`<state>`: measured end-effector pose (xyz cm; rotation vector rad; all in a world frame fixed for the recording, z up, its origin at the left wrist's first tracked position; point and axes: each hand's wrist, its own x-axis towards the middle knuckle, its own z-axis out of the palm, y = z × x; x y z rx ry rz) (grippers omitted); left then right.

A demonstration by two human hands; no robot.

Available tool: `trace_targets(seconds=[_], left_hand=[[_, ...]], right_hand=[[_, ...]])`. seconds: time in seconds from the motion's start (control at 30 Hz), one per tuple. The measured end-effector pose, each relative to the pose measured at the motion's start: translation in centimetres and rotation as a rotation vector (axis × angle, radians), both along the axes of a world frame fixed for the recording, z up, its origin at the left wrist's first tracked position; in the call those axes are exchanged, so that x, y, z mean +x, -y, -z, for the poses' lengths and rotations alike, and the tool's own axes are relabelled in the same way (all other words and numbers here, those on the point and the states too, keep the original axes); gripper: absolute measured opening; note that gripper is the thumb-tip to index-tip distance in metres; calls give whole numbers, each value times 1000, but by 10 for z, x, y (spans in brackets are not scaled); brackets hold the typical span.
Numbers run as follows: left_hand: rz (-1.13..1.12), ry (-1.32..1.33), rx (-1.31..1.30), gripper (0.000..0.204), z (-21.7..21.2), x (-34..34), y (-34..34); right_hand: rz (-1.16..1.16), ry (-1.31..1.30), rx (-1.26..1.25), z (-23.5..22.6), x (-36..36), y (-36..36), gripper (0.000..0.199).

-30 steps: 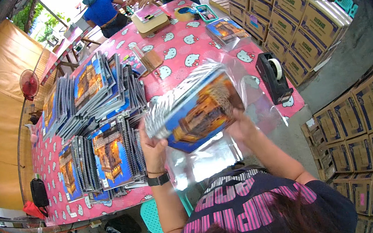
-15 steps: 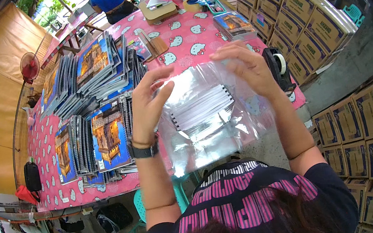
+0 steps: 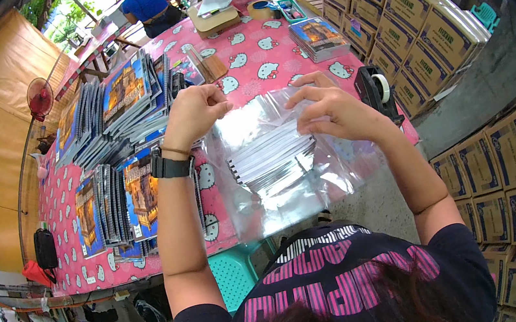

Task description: The person packages notebooks by placing a stack of notebooks into a plastic sleeve, folding the flap, and sealing it with several pieces of tape from a dispenser.

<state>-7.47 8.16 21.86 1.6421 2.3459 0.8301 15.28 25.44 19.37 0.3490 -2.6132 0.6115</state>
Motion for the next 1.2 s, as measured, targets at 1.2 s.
trace_targets(seconds=[1.2], left_hand=[[37,-72,177,69,118,88,111]], right_hand=[[-193,325,-30,54,4,13,73]])
